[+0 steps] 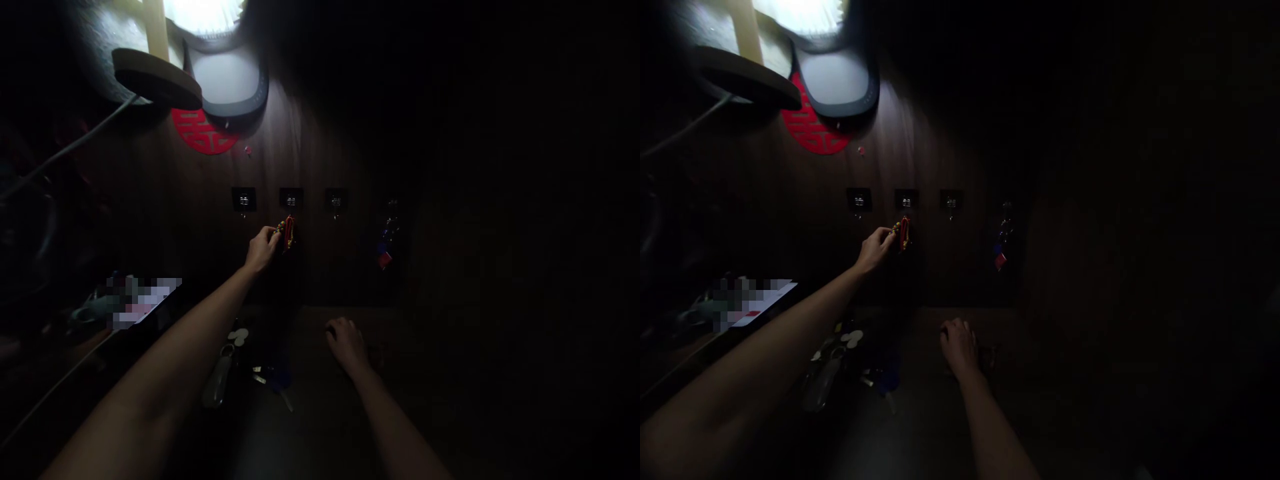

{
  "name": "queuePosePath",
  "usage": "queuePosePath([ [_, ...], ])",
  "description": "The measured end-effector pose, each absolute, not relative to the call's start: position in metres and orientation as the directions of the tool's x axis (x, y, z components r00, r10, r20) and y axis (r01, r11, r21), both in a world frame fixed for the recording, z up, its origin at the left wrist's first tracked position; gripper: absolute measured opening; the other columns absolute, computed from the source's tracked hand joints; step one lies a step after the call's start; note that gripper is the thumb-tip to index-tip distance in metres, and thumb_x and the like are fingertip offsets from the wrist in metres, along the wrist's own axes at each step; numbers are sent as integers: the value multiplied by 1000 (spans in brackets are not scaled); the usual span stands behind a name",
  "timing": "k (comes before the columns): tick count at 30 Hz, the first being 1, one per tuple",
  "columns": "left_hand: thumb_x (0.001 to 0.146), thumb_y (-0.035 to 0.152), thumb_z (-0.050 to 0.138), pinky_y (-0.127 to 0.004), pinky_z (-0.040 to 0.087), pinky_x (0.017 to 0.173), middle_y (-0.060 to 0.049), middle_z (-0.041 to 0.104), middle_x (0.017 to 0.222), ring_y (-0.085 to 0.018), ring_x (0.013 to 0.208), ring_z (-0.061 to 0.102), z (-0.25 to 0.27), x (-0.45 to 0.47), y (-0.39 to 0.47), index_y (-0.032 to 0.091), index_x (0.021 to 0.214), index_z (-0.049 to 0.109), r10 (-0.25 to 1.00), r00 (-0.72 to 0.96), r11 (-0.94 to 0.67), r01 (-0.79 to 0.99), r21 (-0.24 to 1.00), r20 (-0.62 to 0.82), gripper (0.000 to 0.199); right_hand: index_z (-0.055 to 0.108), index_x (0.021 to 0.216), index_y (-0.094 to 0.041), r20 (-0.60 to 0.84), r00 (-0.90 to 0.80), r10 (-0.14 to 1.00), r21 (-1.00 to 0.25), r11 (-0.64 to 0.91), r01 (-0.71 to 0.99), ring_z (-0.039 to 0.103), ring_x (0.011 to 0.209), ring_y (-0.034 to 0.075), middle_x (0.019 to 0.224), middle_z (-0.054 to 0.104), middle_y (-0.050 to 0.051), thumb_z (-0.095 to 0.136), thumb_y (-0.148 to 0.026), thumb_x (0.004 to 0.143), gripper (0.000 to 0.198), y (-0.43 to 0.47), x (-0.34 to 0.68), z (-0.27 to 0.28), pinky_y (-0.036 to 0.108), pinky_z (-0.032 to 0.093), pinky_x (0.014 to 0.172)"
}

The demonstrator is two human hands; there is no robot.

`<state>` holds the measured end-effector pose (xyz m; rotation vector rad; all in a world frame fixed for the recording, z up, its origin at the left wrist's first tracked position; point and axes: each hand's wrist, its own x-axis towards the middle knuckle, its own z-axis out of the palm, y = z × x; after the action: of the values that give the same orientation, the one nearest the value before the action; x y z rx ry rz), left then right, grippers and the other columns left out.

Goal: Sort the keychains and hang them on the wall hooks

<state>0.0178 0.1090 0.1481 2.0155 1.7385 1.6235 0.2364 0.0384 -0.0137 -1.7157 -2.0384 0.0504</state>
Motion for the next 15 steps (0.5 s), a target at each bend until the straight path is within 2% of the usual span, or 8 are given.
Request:
queuePosePath([
  [15, 85, 25, 41, -22, 41, 68, -4, 68, 88, -17, 82, 61, 88, 21, 84, 16, 96, 62, 799, -170, -334, 672, 661, 577, 25, 63, 94, -22, 330, -101, 939, -333, 216, 918, 49, 98, 20, 101, 59, 6, 48, -19, 81, 20, 36, 235, -11, 30, 35, 80],
])
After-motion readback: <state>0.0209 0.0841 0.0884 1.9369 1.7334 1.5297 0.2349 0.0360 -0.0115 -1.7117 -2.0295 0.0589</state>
